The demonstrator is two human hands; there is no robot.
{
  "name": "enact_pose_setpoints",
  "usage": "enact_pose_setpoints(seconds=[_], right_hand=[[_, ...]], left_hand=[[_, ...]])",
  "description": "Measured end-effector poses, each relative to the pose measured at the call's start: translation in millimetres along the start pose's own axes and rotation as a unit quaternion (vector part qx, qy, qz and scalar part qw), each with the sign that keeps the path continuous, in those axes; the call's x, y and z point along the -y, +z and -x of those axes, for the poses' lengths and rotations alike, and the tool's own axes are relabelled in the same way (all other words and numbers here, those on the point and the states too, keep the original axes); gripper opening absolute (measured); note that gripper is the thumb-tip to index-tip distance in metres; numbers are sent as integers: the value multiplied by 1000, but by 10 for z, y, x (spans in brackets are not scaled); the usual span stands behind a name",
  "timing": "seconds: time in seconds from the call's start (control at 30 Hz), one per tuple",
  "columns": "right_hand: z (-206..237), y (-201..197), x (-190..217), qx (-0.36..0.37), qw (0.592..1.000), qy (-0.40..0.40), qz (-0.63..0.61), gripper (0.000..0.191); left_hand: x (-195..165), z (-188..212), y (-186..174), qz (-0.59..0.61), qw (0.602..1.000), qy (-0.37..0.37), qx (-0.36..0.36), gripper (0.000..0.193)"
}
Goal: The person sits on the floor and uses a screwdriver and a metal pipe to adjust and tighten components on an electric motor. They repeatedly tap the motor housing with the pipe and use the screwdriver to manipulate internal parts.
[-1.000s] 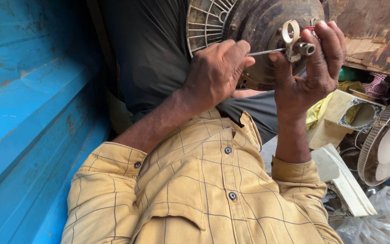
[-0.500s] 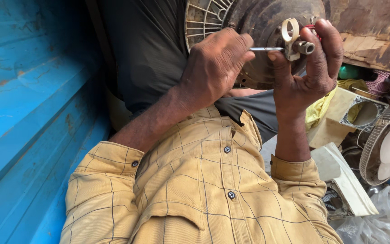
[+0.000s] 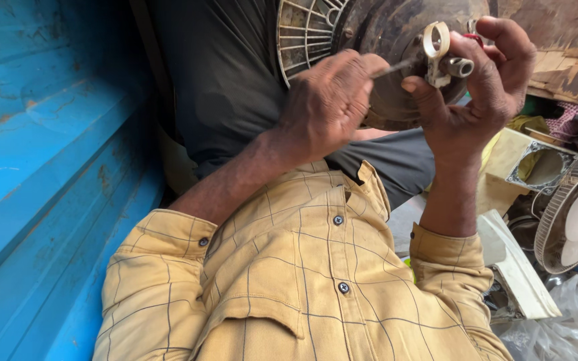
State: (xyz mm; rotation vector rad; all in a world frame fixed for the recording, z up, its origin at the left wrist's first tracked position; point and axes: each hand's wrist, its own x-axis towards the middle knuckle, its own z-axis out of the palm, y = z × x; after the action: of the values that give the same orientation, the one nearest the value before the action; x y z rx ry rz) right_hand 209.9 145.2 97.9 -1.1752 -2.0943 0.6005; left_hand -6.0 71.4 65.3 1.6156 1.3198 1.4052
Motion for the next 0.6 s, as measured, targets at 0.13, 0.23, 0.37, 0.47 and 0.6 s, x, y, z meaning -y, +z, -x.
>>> enact_pose_setpoints(seconds=[0.13, 0.23, 0.37, 0.47, 0.6], right_hand=[[7, -2, 15, -5, 1000, -2, 9, 59], [32, 13, 28, -12, 1000, 2, 12, 60], [53, 53, 36, -25, 1000, -1, 18, 58], [57, 60, 46, -29, 1000, 4, 10, 59], [56, 36, 74, -16, 1000, 22, 8, 56]], left_hand=[[-10, -48, 63, -9, 1000, 30, 1, 27], [-24, -71, 80, -18, 999, 34, 1, 29], [-24, -113, 73, -57, 997, 51, 3, 31], [-14, -171, 86, -105, 989, 105, 1, 43], [49, -271, 84, -214, 964, 153, 33, 34]])
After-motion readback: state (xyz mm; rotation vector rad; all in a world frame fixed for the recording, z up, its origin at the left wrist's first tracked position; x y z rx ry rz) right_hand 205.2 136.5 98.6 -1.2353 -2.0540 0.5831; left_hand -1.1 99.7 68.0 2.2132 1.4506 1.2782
